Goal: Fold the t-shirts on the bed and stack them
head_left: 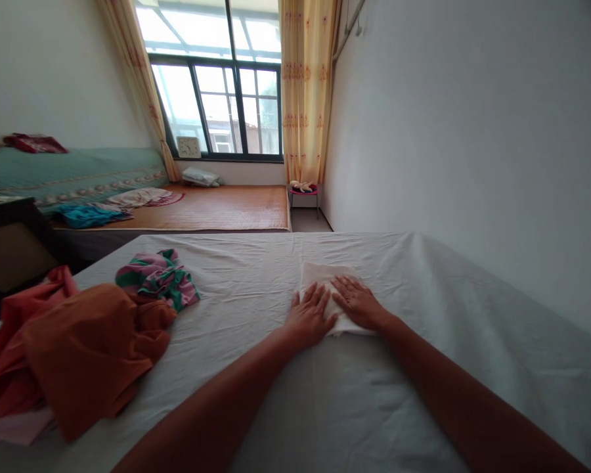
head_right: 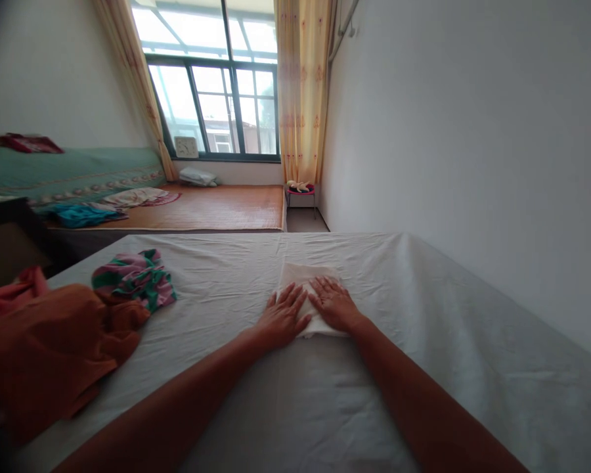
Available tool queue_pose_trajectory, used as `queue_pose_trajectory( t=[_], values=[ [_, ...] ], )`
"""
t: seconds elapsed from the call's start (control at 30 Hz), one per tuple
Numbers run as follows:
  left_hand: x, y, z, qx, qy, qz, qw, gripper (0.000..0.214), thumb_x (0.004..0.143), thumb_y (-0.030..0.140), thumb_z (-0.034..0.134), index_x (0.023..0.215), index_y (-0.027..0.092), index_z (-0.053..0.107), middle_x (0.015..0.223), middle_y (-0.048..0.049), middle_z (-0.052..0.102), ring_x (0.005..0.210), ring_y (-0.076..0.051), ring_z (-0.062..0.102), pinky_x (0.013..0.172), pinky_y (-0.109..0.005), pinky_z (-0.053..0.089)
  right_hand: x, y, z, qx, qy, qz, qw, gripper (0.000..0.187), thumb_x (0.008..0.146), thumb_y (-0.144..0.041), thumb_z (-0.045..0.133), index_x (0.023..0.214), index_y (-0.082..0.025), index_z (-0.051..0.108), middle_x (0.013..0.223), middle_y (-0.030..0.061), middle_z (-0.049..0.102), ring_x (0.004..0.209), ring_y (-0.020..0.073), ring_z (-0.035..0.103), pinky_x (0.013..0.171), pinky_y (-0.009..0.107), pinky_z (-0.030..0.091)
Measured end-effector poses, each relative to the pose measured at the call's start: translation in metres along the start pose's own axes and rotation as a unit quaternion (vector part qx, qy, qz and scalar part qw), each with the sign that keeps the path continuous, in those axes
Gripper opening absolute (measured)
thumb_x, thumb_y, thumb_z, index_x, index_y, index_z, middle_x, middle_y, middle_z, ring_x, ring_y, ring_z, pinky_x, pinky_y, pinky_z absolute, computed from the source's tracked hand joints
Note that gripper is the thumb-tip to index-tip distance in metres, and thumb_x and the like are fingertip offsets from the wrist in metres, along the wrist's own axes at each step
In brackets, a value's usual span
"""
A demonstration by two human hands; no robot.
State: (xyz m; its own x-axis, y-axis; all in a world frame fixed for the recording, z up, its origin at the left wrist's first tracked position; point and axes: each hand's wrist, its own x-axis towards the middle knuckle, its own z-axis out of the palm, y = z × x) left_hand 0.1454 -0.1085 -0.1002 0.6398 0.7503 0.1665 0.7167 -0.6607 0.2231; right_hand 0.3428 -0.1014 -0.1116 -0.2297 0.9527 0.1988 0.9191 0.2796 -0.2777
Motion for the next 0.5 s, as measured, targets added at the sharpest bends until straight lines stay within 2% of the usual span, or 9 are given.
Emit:
queue_pose_trajectory(
  t=[0.1,0.2,0.3,0.4,0.5],
  values=[
    [-0.001,0.001,0.0,-0.011,-0.003,-0.002,1.0,0.063,0.092,0.054,0.028,0.146,0.021,0.027,0.153,-0.0085,0.022,0.142,-0.026,0.009,0.111,-0.054,0.014,0.003,0.015,0.004,0.006,0.028,0.075,0.997,0.057,0.093,-0.047,0.03,0.141,-0.016,0.038,0.15,0.0116,0.031,0.14,0.0244,0.022,0.112,0.045,0.019],
    [-0.001,0.0,-0.001,-0.019,0.002,-0.001,1.0,0.064,0.092,0.056,0.027,0.145,0.022,0.028,0.153,-0.008,0.023,0.142,-0.026,0.01,0.112,-0.053,0.015,0.004,0.023,0.003,0.039,0.099,0.132,0.986,0.062,0.087,-0.042,0.044,0.137,-0.007,0.04,0.144,0.0194,0.038,0.137,0.0275,0.029,0.112,0.043,0.022],
    [-0.003,-0.001,0.0,-0.023,0.012,0.002,1.0,0.063,0.091,0.055,0.027,0.145,0.021,0.028,0.153,-0.0077,0.023,0.142,-0.026,0.009,0.111,-0.054,0.017,0.0,0.024,-0.004,0.146,0.134,0.159,0.967,0.064,0.077,-0.039,0.058,0.134,-0.013,0.043,0.136,0.0162,0.049,0.127,0.0281,0.043,0.107,0.043,0.032],
    [-0.004,-0.001,0.001,-0.026,0.02,0.001,0.999,0.062,0.092,0.053,0.029,0.145,0.022,0.029,0.153,-0.0077,0.024,0.142,-0.026,0.01,0.111,-0.053,0.018,-0.005,0.019,-0.015,0.316,0.133,0.186,0.921,0.059,0.069,-0.033,0.067,0.124,-0.016,0.051,0.126,0.0128,0.058,0.116,0.0269,0.054,0.098,0.04,0.044],
    [-0.005,0.0,0.001,-0.031,0.023,-0.002,0.999,0.061,0.092,0.053,0.03,0.144,0.023,0.029,0.152,-0.0077,0.025,0.142,-0.026,0.011,0.111,-0.053,0.018,-0.01,0.014,-0.028,0.487,0.063,0.19,0.85,0.046,0.066,-0.031,0.071,0.108,-0.016,0.059,0.11,0.0113,0.067,0.098,0.026,0.064,0.082,0.036,0.053]
  ],
)
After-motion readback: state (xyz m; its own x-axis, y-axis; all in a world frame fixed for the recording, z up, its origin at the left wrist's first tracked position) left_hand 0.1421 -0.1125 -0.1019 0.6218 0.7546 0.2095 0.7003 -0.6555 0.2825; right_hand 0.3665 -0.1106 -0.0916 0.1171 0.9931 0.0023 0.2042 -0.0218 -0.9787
